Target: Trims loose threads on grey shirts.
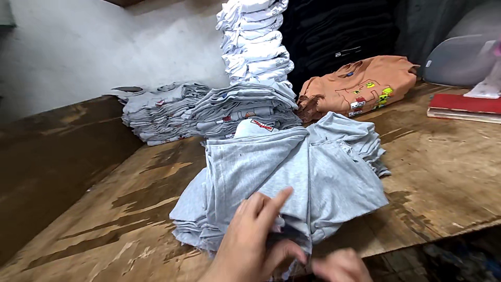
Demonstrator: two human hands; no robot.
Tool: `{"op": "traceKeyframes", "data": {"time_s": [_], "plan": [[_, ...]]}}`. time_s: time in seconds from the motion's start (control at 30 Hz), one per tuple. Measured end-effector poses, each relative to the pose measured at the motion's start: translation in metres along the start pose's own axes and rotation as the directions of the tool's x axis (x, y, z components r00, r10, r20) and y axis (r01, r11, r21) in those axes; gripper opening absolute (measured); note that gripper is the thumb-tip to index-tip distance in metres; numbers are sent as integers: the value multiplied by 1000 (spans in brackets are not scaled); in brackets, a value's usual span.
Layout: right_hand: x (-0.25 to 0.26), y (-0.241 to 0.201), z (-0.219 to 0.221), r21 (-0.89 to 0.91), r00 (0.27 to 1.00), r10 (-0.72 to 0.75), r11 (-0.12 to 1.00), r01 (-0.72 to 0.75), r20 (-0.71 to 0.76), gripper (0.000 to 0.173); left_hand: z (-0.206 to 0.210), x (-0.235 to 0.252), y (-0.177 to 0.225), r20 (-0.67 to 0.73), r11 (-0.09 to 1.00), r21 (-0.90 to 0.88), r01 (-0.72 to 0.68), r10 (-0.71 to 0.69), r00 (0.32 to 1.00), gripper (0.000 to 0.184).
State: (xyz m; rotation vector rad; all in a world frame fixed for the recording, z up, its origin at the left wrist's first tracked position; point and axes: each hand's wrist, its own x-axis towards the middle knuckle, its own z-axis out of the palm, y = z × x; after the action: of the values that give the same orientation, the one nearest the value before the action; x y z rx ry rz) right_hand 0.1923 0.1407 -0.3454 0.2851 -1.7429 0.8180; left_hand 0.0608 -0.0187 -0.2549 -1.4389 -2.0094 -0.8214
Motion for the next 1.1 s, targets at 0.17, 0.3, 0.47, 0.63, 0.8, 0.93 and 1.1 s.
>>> {"op": "traceKeyframes", "data": {"time_s": [0.17, 0.3, 0.47, 0.63, 0.8, 0.93, 1.1], "plan": [[7, 13, -16, 144, 980, 6, 989, -35, 196, 11, -47, 27, -23, -222, 991, 99, 88, -64, 973, 18], [-2, 19, -31, 235, 963, 90, 960, -152, 254, 41, -74, 41, -24, -594, 921, 105, 376, -246, 766, 24], [7, -3, -9, 194, 874, 467, 853, -485, 131, 21, -22, 15, 26, -2, 980, -134, 147, -149, 989, 42], [-1, -11, 6, 313, 829, 559, 789, -529, -8, 5, -13, -7, 40, 68, 994, 111, -1, -7, 998, 16], [0, -9, 8, 189, 923, 369, 919, -345, -106, 3, -6, -5, 56, 104, 958, 274, -85, 58, 993, 17], [-4, -2, 4, -61, 992, 124, 990, -125, -31, 15, -4, -10, 44, 26, 988, 156, -2, -2, 1000, 15], [7, -1, 15, -291, 989, 90, 949, -121, -120, 12, -11, -20, 19, 3, 994, 4, 105, -105, 994, 16]]}}
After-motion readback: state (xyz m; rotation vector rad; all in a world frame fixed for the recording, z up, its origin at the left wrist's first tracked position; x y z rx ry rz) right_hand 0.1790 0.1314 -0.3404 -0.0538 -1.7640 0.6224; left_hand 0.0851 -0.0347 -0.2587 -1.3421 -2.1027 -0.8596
